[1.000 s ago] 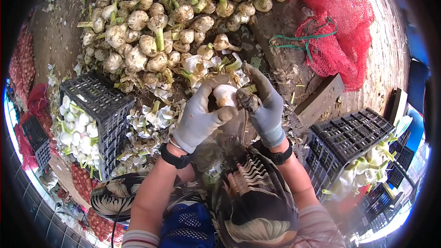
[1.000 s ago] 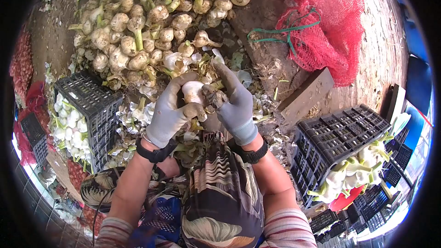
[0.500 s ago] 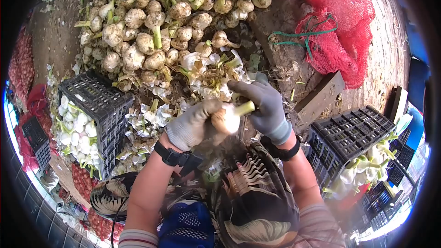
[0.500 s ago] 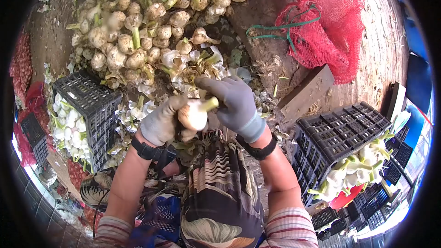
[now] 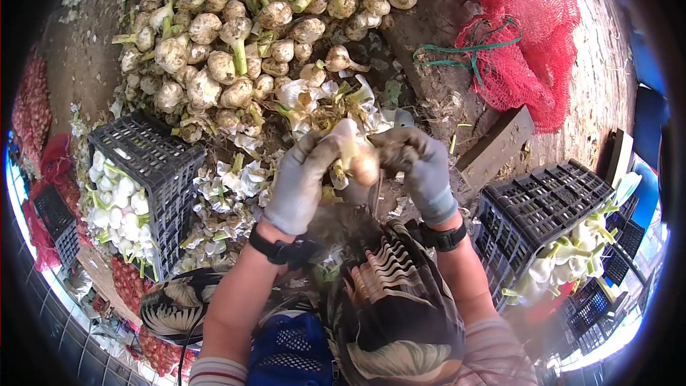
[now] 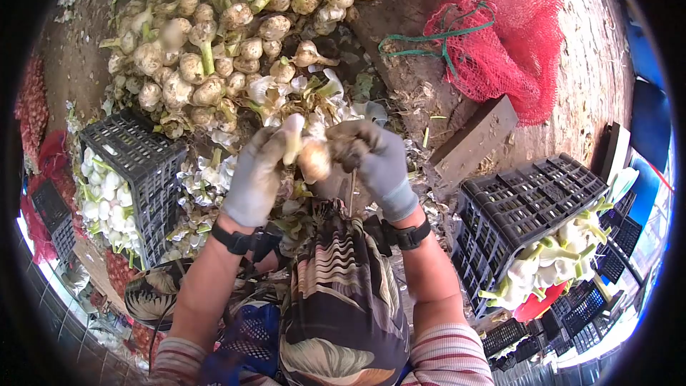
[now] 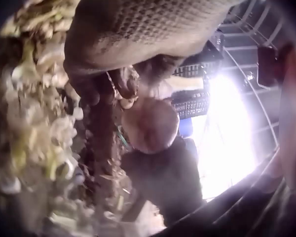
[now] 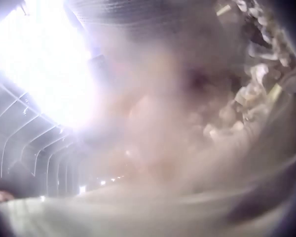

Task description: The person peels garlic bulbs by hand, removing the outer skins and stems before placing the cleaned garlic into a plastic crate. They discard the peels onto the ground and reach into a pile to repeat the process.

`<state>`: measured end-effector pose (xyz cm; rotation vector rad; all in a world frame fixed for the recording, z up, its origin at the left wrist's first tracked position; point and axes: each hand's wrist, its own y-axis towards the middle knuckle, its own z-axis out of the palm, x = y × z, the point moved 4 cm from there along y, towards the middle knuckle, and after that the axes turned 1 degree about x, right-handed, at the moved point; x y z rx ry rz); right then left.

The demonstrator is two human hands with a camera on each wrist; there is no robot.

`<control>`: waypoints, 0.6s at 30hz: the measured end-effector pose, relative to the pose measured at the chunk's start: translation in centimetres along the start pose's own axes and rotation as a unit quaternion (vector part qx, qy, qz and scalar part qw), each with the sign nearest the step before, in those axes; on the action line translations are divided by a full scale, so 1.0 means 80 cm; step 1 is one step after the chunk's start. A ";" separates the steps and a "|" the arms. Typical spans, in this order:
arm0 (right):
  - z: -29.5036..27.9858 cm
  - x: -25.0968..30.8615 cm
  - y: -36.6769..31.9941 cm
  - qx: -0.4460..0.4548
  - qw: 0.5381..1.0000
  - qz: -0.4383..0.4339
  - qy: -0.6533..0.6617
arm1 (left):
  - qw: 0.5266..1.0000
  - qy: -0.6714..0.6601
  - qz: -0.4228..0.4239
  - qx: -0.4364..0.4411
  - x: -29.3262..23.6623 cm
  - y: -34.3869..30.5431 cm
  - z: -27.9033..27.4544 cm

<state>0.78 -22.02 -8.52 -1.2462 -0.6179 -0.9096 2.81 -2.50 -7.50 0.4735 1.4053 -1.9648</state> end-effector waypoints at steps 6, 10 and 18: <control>-0.029 0.001 -0.004 -0.149 0.988 -0.007 0.028 | 0.789 0.581 0.169 0.107 0.005 -0.027 -0.052; -0.027 0.004 -0.013 -0.160 0.985 -0.044 -0.047 | 0.660 0.726 0.184 0.060 -0.015 -0.029 -0.029; -0.018 0.003 -0.029 -0.107 0.975 0.021 0.195 | 0.773 0.571 0.261 0.088 -0.028 -0.020 0.046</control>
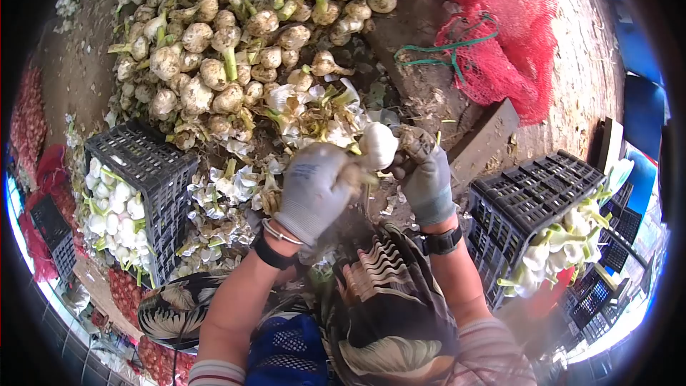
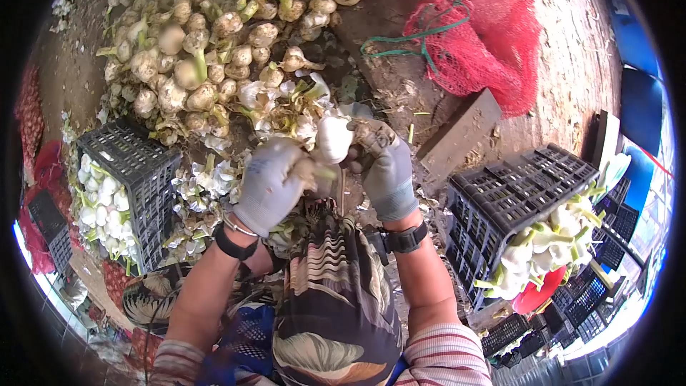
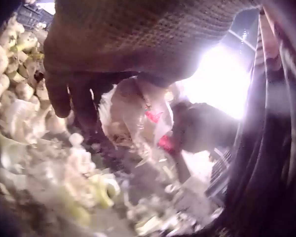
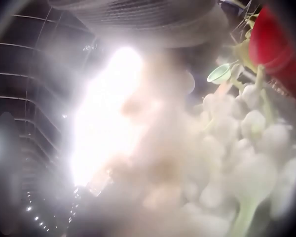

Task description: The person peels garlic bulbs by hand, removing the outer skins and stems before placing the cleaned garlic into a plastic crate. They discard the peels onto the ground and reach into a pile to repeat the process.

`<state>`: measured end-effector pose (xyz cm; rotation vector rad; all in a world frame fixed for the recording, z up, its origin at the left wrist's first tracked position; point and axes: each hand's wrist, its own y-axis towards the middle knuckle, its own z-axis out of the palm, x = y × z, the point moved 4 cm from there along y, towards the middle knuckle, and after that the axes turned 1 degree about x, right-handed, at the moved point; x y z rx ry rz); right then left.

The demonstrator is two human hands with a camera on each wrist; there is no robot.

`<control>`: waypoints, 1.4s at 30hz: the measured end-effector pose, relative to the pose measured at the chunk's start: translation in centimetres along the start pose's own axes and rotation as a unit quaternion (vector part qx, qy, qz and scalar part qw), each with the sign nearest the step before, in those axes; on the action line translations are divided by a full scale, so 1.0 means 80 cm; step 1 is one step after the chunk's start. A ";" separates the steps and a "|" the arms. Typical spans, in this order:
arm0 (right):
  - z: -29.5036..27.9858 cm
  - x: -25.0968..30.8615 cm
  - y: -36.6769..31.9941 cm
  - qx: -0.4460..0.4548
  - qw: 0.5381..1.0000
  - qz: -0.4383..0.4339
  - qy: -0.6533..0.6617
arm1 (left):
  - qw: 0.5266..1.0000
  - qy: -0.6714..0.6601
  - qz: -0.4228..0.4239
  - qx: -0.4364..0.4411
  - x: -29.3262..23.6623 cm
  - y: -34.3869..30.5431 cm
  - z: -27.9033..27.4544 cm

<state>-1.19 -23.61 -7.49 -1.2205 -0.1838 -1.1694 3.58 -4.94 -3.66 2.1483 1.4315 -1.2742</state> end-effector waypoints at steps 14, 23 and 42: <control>-0.035 0.143 -0.171 -0.066 0.981 -0.171 -0.062 | 0.930 0.344 -0.029 0.122 0.177 -0.005 0.071; -0.251 0.219 -0.423 -0.422 0.793 -0.437 -0.049 | 0.935 0.307 0.088 0.152 0.208 -0.166 0.104; -0.547 0.234 -0.719 -0.730 0.541 -0.408 0.091 | 0.960 0.129 0.237 0.073 0.275 -0.128 0.045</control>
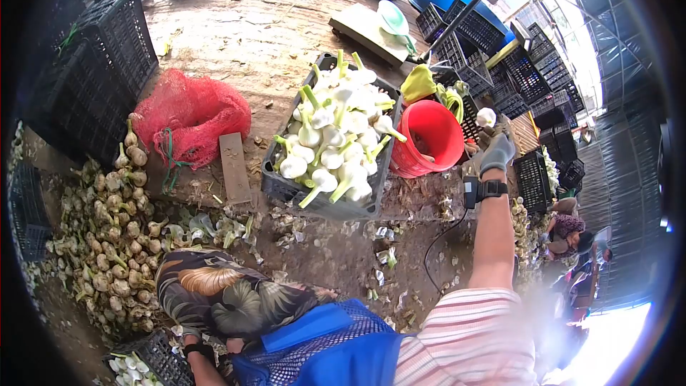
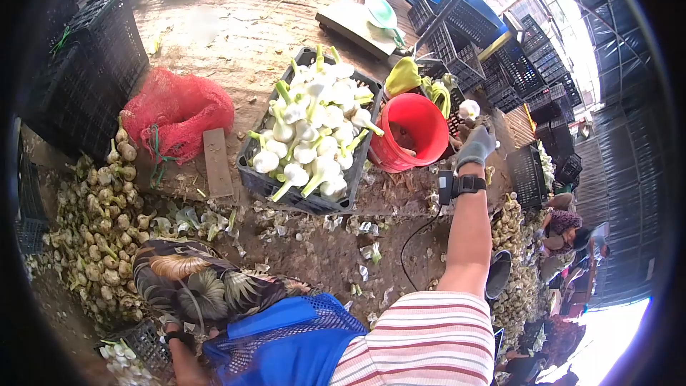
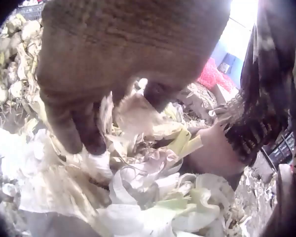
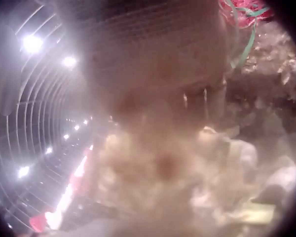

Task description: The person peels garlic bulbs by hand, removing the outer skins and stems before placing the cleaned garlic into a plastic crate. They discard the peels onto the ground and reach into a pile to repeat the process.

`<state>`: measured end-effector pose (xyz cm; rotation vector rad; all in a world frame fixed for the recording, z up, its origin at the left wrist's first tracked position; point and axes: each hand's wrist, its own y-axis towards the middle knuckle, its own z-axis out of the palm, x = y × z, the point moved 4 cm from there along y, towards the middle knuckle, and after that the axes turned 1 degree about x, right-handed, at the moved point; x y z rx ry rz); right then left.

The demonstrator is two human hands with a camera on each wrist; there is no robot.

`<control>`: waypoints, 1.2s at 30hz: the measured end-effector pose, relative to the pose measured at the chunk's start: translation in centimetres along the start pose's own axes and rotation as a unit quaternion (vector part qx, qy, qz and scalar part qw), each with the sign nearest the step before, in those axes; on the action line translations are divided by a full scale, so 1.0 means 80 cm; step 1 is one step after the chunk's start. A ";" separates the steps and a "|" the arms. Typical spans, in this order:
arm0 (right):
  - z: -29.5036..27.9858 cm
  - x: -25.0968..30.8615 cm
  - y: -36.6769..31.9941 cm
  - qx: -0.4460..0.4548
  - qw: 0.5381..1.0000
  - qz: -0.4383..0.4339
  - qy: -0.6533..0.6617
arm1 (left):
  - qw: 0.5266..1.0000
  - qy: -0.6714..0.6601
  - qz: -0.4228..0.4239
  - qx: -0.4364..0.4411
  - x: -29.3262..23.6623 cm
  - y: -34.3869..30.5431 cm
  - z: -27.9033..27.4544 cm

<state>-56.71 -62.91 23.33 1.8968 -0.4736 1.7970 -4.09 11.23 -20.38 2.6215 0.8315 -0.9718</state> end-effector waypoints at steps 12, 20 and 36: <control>0.216 -0.074 -0.534 0.745 0.664 0.064 -0.021 | 0.914 -0.047 -0.381 -0.130 -0.159 0.078 -0.133; 0.264 -0.228 -0.882 0.920 0.080 -0.364 -0.124 | 0.979 -0.035 -0.196 -0.037 -0.204 0.195 -0.135; 0.411 -0.403 -1.007 0.804 0.380 -0.409 -0.206 | 0.815 -0.354 -0.419 -0.185 -0.044 0.145 -0.103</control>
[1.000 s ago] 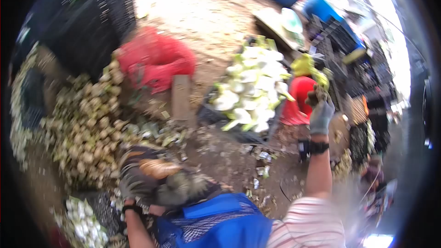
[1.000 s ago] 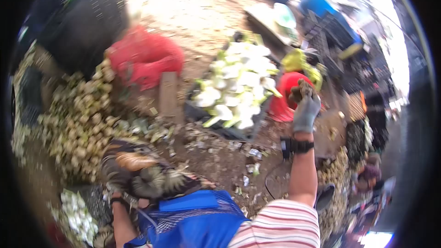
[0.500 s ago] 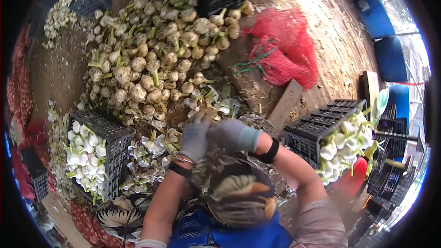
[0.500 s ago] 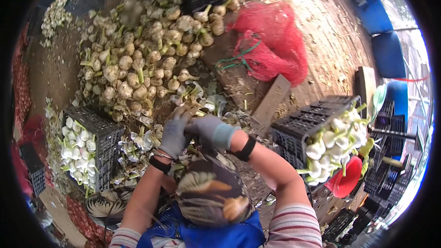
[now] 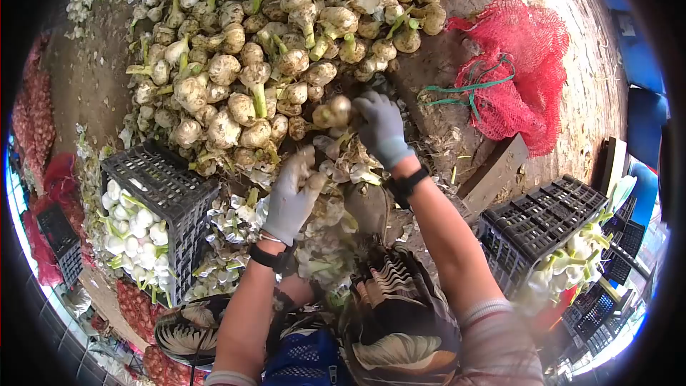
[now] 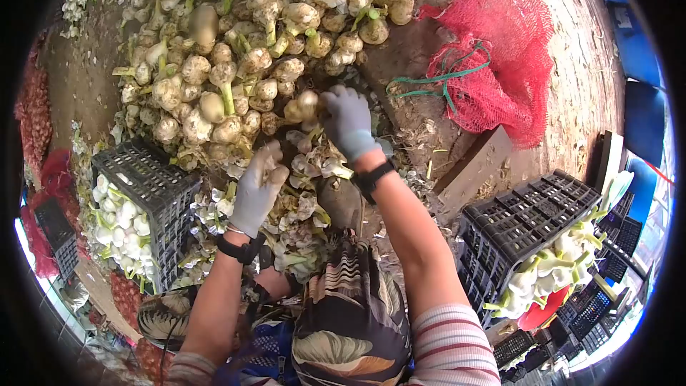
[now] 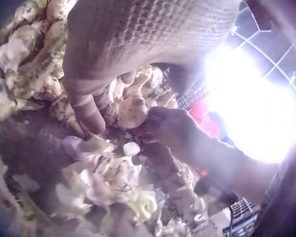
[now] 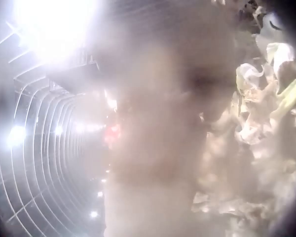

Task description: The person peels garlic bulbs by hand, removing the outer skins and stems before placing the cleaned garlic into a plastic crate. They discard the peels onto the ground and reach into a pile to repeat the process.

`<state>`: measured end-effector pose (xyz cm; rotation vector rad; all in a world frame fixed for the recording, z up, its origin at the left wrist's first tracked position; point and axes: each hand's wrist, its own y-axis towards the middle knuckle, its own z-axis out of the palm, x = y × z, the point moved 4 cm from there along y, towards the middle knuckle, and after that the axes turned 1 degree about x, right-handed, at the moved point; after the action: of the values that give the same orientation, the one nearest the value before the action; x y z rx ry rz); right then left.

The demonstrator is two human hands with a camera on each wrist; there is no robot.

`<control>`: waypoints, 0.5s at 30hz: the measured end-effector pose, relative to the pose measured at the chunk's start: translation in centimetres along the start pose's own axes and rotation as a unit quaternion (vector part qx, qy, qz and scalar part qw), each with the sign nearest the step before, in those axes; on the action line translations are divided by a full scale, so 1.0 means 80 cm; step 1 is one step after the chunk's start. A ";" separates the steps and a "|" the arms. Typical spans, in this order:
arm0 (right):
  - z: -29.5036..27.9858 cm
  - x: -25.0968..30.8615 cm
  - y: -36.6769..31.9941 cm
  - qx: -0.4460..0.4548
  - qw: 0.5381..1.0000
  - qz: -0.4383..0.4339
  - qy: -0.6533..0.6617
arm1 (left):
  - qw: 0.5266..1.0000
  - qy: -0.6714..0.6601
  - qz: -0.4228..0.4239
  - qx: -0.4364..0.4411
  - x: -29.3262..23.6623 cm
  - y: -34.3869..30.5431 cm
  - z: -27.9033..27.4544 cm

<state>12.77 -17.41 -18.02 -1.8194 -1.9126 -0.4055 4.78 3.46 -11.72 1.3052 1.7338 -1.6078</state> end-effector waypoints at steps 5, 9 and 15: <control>-0.082 0.058 -0.060 0.015 0.974 -0.136 0.183 | 0.975 0.029 0.207 0.079 -0.064 0.025 0.030; -0.078 0.012 -0.097 -0.101 0.766 0.282 0.569 | 0.980 -0.011 0.194 0.040 -0.081 0.011 0.044; -0.030 0.018 -0.110 -0.012 0.802 0.210 0.560 | 0.958 0.150 0.243 -0.029 -0.086 -0.001 0.049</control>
<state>4.31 -18.09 -14.34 -1.3844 -0.6654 -1.0398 6.77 -2.53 -6.95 1.8455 1.4414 -1.1163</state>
